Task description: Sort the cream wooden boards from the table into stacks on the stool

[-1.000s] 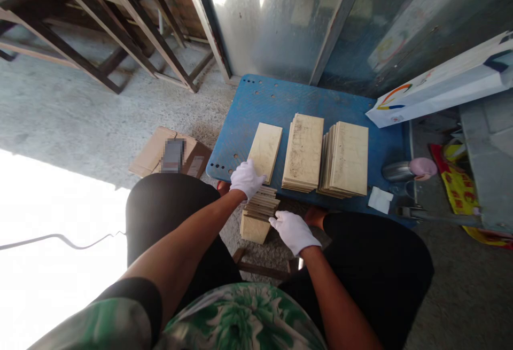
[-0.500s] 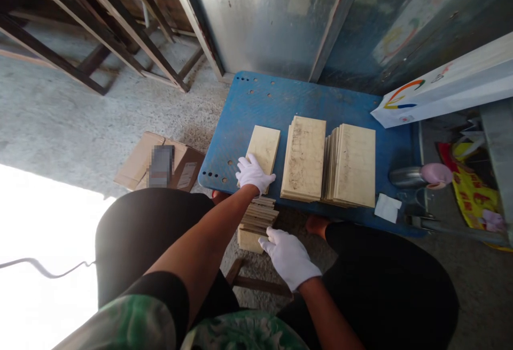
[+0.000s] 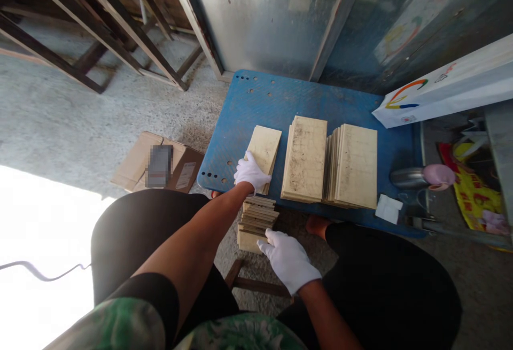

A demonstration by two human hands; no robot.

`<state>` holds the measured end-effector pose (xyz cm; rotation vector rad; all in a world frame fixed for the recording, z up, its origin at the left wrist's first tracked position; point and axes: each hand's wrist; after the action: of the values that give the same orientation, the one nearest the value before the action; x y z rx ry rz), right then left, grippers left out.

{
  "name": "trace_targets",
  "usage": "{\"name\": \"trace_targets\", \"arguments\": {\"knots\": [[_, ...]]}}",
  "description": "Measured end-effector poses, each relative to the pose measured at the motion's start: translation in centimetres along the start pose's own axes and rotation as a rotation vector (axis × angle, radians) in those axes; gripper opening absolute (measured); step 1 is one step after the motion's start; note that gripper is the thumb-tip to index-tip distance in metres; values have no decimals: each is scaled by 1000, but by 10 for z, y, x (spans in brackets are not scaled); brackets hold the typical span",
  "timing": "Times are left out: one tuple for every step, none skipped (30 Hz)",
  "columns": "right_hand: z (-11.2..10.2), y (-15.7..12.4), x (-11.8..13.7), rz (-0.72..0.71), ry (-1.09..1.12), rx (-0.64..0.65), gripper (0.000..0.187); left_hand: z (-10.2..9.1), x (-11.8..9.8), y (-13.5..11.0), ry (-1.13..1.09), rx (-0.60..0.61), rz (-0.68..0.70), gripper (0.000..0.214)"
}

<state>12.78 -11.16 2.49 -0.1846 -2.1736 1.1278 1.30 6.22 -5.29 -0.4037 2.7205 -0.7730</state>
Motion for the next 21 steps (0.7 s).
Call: {"name": "trace_targets", "arguments": {"knots": [[0,0,-1,0,10,-3,51,-2,2,1,-16,4,6,122],[0,1,-1,-1,20,-8,51,-5,3,1,-35,11,8,120],[0,2,-2,-4,28,-16,52,-8,5,0,-58,19,5,118],[0,2,-2,-10,34,-27,52,-12,5,-1,-82,30,-2,115],[-1,3,-2,-16,43,-42,52,-15,6,-4,-108,41,-11,113],[-3,3,-2,-22,58,-61,53,-18,7,-8,-134,52,-23,110],[-4,4,-2,-30,86,-83,52,-21,9,-13,-158,56,-34,108],[-6,4,-2,-39,130,-107,52,-24,11,-19,-180,53,-40,105],[-8,5,-1,-48,188,-135,52,-27,13,-27,-199,41,-39,103],[-9,5,-1,-58,256,-166,52,-29,16,-36,-215,25,-30,100],[-11,6,-1,-71,331,-201,52,-32,20,-46,-227,4,-16,98],[-12,7,-1,-88,415,-238,52,-34,23,-57,-237,-17,1,97],[-13,8,-1,-104,511,-269,52,-36,26,-68,-246,-36,23,97],[-14,9,-1,-116,620,-292,53,-38,29,-80,-256,-55,45,98],[-15,10,0,-124,738,-304,54,-40,31,-92,-265,-70,68,100],[-17,10,1,-130,856,-302,56,-41,33,-104,-272,-83,92,103],[-20,9,2,-129,968,-295,58,-41,34,-116,-275,-93,113,106],[-23,7,4,-127,1061,-284,60,-40,34,-127,-274,-97,134,110],[-26,4,6,-131,1127,-273,61,-39,34,-137,-272,-99,154,112],[-30,1,9,-145,1171,-262,62,-37,34,-147,-270,-100,172,115],[-33,-2,10,-169,1195,-244,62,-34,33,-155,-270,-100,189,117]]}}
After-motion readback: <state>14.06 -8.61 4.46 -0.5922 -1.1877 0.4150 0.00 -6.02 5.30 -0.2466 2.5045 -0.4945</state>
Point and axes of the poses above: each hand's wrist, its own y-axis towards the middle knuckle, its own z-axis out of the palm, x = y × z
